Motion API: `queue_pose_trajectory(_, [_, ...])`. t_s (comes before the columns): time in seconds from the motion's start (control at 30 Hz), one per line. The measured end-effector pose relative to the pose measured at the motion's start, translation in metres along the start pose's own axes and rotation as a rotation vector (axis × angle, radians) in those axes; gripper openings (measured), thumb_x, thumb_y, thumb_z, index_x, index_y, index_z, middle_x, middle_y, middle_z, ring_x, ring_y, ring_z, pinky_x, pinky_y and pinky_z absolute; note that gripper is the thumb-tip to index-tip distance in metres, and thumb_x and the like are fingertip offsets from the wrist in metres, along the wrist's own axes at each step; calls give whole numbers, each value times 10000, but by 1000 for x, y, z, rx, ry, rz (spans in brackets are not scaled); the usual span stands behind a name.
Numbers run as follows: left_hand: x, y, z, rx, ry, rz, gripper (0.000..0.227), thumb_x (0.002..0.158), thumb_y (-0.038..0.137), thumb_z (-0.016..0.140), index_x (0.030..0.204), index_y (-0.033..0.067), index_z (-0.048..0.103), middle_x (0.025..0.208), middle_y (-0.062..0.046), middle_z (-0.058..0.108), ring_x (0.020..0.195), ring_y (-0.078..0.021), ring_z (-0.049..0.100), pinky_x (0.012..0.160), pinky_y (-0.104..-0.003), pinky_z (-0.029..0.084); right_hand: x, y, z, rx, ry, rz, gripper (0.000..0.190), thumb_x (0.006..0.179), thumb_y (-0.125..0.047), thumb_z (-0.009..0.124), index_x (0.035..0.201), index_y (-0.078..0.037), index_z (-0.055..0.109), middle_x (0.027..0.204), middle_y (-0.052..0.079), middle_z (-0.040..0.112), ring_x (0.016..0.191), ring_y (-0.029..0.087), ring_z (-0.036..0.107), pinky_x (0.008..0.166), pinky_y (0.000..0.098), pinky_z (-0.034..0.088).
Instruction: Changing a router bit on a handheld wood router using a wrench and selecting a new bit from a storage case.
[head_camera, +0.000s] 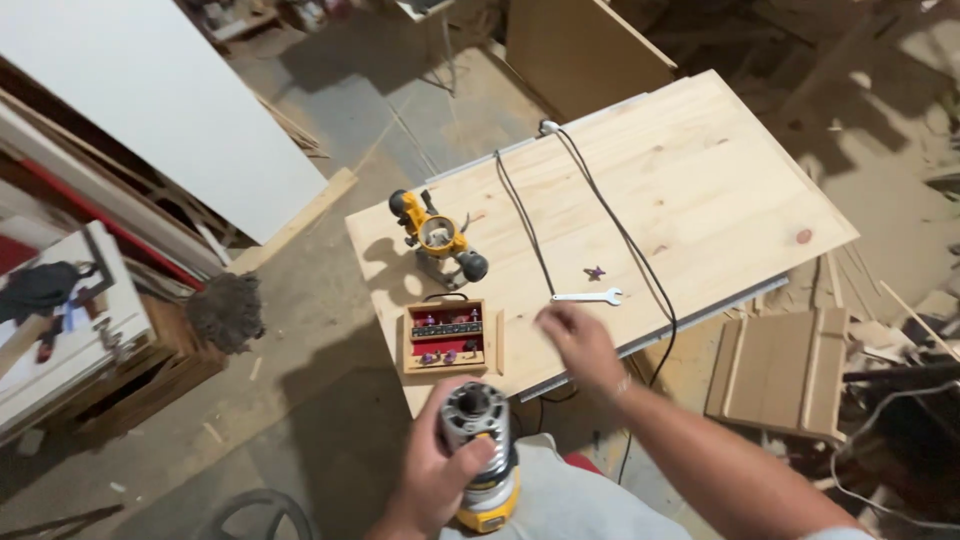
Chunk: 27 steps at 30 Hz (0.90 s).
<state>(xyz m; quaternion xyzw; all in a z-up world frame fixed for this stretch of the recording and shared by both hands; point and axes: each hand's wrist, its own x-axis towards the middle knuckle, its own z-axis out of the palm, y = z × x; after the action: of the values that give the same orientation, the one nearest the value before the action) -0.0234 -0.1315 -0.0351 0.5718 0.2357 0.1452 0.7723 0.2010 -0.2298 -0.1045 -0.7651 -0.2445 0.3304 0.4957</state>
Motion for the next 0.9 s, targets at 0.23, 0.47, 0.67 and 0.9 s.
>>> queue_pose_trajectory(0.23, [24,1,-47,-23,65,38,673,713,469,814,1186,16,657,958,-105,717,865,-194,672,784,-321,536,113,67,-64,-591,293,310,587,945,-280,695,1478,-112,518,1441,154,568,1257,342,584,1028,480,496])
queue_pose_trajectory(0.47, [46,-7,-80,-190,13,-70,677,717,384,841,1240,11,627,985,-108,693,873,-178,643,767,-306,532,163,151,-71,-820,237,207,307,856,-350,674,1089,-169,757,1186,143,674,1052,383,658,882,478,502])
queue_pose_trajectory(0.67, [62,16,-89,-162,-223,-152,713,709,474,814,1215,47,550,1010,-151,698,888,-269,695,791,-406,608,144,107,-57,-614,445,313,402,1021,-413,644,1140,-32,696,1067,188,741,981,383,673,818,472,507])
queue_pose_trajectory(0.9, [68,33,-86,82,-269,-107,688,703,552,753,1184,89,587,949,-30,665,858,-137,627,766,-293,514,35,-59,0,1,109,6,197,913,-65,710,1100,-13,679,874,129,729,736,206,675,710,322,594])
